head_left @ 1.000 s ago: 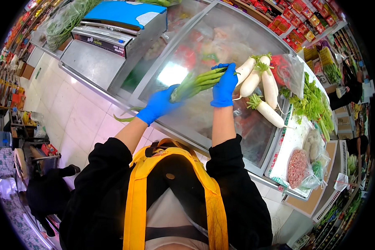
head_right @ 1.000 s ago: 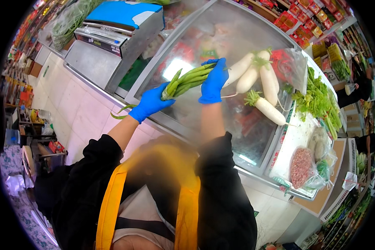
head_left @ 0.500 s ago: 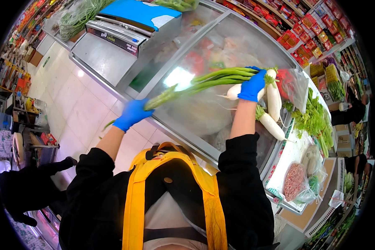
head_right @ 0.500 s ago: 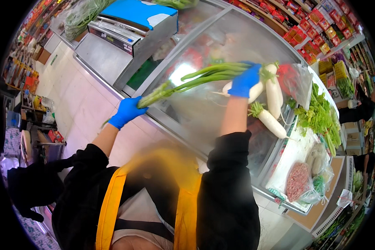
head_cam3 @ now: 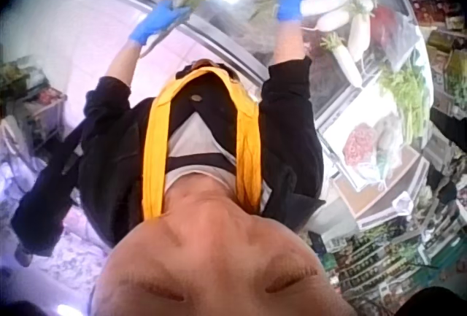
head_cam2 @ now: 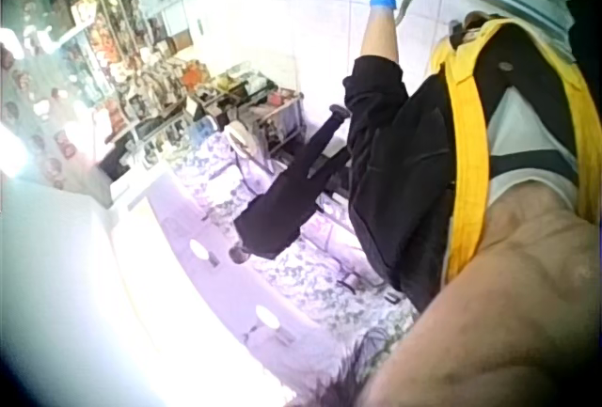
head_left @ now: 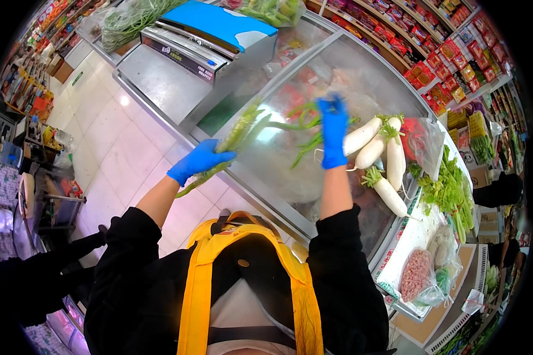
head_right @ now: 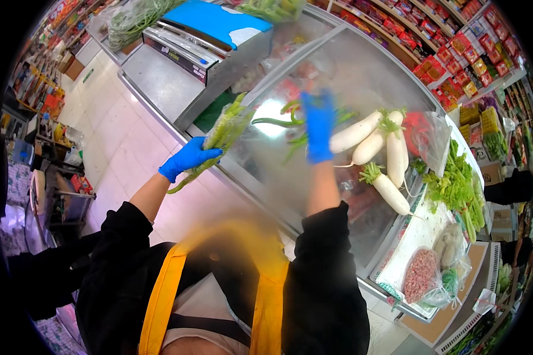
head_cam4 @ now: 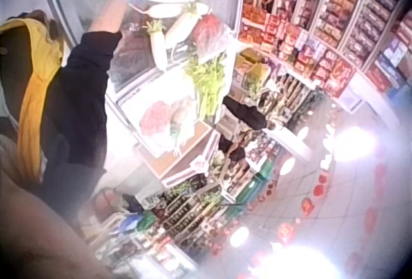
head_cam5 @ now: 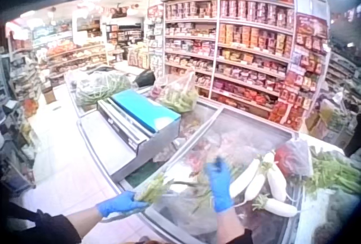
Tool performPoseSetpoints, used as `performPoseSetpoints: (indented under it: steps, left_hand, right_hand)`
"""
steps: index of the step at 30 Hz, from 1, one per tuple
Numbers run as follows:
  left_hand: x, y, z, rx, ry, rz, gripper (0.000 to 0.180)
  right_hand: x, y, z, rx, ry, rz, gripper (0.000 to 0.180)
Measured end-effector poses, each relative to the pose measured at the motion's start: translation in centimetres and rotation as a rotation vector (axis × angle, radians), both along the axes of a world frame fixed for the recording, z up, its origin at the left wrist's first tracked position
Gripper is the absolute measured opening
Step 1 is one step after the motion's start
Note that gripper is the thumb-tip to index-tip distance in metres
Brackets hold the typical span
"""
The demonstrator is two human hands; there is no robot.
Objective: The person removes green beans from a plastic bag, places them on a counter, and then wraps them in a new plastic bag using a food band wrapper. The person also handles daikon radishes and other vegetables on the counter.
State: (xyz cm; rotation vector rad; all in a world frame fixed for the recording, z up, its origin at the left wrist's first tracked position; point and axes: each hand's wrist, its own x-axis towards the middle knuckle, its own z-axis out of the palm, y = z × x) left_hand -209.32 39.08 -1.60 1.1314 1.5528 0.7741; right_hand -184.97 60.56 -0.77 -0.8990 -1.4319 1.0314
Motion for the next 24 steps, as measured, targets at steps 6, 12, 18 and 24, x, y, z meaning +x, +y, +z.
performPoseSetpoints:
  steps: [6, 12, 18, 24]
  left_hand:
    - [3.3, 2.2, 1.9, 0.023, 0.007, -0.21, 0.046]
    - [3.7, 2.9, -0.6, 0.145, -0.095, -0.158, 0.057]
    - [3.9, 1.7, -1.9, 0.054, -0.091, -0.202, 0.054]
    - [0.8, -1.7, -5.8, 0.177, 0.266, -0.1, 0.047]
  right_hand:
    - [-4.2, -6.8, 2.4, -0.447, 0.227, 0.766, 0.037]
    - [-4.1, -6.9, 0.6, -0.428, 0.356, 0.543, 0.032]
    - [-2.5, -6.6, -0.1, -0.585, 0.557, 0.407, 0.039]
    - [1.8, -0.8, -0.7, -0.497, 0.733, 0.321, 0.042]
